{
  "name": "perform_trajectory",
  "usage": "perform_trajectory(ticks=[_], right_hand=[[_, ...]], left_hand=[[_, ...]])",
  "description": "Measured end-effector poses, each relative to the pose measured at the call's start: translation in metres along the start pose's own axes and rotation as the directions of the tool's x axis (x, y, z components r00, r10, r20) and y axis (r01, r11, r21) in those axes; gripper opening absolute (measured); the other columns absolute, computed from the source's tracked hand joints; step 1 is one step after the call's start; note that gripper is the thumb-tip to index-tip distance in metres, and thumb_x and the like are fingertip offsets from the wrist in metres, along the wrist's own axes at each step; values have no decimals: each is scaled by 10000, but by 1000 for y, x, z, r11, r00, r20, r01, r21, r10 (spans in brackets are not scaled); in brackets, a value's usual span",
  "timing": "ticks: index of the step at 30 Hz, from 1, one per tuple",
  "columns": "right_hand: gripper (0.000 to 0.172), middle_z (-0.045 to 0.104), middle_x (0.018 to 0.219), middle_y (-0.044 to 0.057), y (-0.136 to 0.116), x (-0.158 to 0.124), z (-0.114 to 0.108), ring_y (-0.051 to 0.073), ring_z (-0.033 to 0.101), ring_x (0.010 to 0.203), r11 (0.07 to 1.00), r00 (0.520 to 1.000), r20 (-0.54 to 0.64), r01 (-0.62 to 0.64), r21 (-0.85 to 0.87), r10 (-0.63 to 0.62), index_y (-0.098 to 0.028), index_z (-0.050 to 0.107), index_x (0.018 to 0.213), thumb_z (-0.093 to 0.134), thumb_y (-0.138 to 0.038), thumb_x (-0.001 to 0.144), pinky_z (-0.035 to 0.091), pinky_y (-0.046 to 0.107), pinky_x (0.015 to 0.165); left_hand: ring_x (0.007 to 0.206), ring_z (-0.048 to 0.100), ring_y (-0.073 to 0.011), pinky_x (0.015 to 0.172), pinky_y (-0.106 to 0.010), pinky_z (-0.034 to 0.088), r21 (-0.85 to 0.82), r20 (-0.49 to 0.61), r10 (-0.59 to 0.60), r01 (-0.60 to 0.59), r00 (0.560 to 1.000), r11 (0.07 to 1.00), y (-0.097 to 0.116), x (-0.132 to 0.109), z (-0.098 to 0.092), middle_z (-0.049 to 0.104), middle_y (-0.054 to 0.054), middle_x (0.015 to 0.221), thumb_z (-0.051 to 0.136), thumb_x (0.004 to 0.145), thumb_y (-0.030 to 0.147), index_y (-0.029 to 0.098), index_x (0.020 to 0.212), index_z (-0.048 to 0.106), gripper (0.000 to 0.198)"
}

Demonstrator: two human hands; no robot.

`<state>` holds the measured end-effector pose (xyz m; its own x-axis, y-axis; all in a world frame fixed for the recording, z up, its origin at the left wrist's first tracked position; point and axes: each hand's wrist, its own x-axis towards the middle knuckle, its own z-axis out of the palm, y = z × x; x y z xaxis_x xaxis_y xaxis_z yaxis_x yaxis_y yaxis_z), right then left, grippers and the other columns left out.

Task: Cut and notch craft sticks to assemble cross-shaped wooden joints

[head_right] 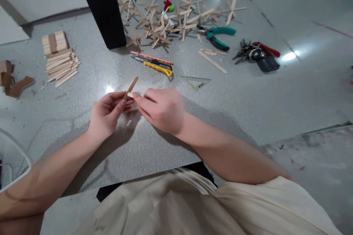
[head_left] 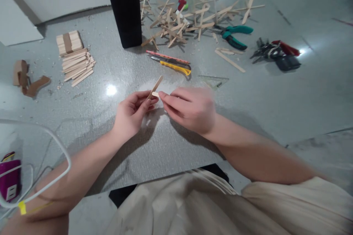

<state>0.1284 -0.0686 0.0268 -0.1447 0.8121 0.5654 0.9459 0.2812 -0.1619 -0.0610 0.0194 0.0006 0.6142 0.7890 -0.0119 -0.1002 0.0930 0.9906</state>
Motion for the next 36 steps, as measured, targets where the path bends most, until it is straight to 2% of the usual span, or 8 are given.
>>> perform_trajectory(ticks=[5,9,14,22,25,30,33,36], right_hand=[[336,659,682,35,-4,0,0,172,521,579,1000,994,105,-9,-28,12,-213,808,1095,478,-271,1085,332,363,549],[377,637,656,40,-6,1,3,170,496,562,999,995,92,28,-40,-24,-175,802,1098,428,-224,1087,300,374,534],[400,582,600,34,-14,7,1,181,505,569,1000,992,128,-17,-26,21,-175,782,999,393,-196,1087,289,381,531],[420,562,572,23,-23,7,6,173,486,550,923,989,71,147,-355,-130,-163,791,973,388,-106,1077,293,377,520],[430,563,579,23,-23,7,9,173,476,553,922,987,65,159,-353,-146,-159,793,963,383,-109,1081,301,375,524],[411,563,572,31,-31,7,15,170,463,539,933,990,-29,120,-340,-138,-145,779,868,423,-64,1057,296,364,503],[419,565,577,30,-35,7,19,169,451,535,945,996,-9,86,-317,-94,-164,767,860,410,-64,1057,286,361,503],[416,581,599,33,-29,7,20,166,463,547,950,993,-11,111,-293,-119,-147,769,881,401,-87,1066,300,358,516]], left_hand=[[1046,806,-259,929,-408,692,174,-22,73,-68,997,982,-1,-4,1,827,-114,1099,748,961,458,217,1163,754,315],[992,817,-254,855,-379,703,257,-13,106,-99,994,961,-1,-6,2,833,-110,1076,712,988,430,214,1151,751,274],[947,820,-254,812,-380,705,317,3,152,-145,988,937,1,-5,1,837,-99,1048,701,993,439,232,1147,762,265],[871,813,-231,763,-342,679,447,46,211,-209,976,870,2,-5,-3,837,-84,1049,644,1016,384,234,1183,756,251],[834,807,-227,724,-330,661,485,54,225,-222,973,846,1,-5,-4,839,-77,1017,622,1022,357,237,1182,758,242],[761,782,-206,664,-309,625,538,53,277,-261,959,801,-3,-4,-5,839,-75,994,620,1018,355,234,1214,755,266],[678,748,-185,605,-286,581,583,74,311,-294,947,757,-3,-4,-8,834,-67,918,645,994,336,231,1212,762,268],[689,760,-191,619,-295,590,591,85,306,-296,948,751,-2,-3,-11,834,-68,917,656,980,301,232,1211,762,264]])
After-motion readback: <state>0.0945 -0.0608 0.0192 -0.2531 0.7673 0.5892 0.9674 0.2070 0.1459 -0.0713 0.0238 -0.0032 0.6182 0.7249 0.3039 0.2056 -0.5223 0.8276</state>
